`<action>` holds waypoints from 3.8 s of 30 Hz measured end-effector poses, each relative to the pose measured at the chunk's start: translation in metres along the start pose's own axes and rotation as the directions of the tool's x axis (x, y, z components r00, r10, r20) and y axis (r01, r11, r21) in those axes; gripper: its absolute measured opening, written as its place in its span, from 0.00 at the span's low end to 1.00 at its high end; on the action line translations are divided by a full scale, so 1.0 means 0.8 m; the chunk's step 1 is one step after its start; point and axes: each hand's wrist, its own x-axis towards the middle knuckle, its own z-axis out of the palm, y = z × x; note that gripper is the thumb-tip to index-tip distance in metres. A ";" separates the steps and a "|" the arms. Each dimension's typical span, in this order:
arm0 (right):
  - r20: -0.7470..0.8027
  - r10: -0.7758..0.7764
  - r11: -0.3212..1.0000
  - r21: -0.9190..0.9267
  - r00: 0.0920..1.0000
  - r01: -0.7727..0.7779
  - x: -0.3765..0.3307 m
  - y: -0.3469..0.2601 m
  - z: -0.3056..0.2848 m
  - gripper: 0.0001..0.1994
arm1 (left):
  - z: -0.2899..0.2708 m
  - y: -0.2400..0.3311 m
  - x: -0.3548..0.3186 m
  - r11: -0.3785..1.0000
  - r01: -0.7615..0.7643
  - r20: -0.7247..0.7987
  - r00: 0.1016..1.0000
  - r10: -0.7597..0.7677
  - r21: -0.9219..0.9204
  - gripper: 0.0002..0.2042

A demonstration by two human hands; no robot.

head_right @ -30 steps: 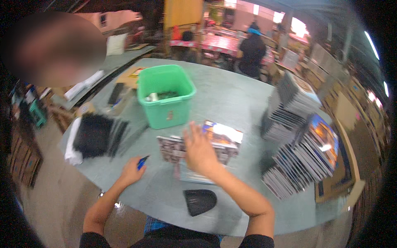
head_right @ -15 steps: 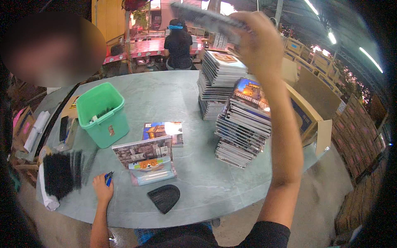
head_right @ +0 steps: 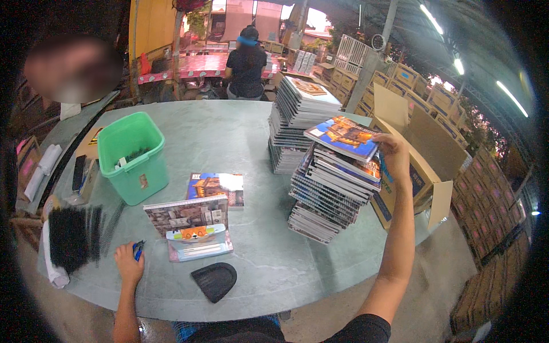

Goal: The person assembles spiral notebooks by threading metal coils through stacked paper and covers. They use pliers to trim and secure the coil ends before stacking the completed notebooks and placing them into a cardboard box.

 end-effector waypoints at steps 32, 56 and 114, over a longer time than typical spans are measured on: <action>0.234 -0.592 0.803 0.254 0.772 0.539 -0.107 -0.287 0.423 0.15 | -0.082 -0.113 0.065 0.943 0.120 -0.232 0.972 -0.047 0.311 0.09; 0.476 -0.300 0.953 0.118 0.827 0.278 -0.126 -0.335 0.476 0.11 | -0.084 0.096 0.096 0.649 -0.044 -0.093 0.995 -0.041 -0.759 0.14; 0.485 -0.163 0.986 0.106 0.859 0.127 -0.114 -0.239 0.401 0.09 | -0.135 0.146 0.073 0.704 0.139 -0.212 0.897 -0.388 -0.697 0.19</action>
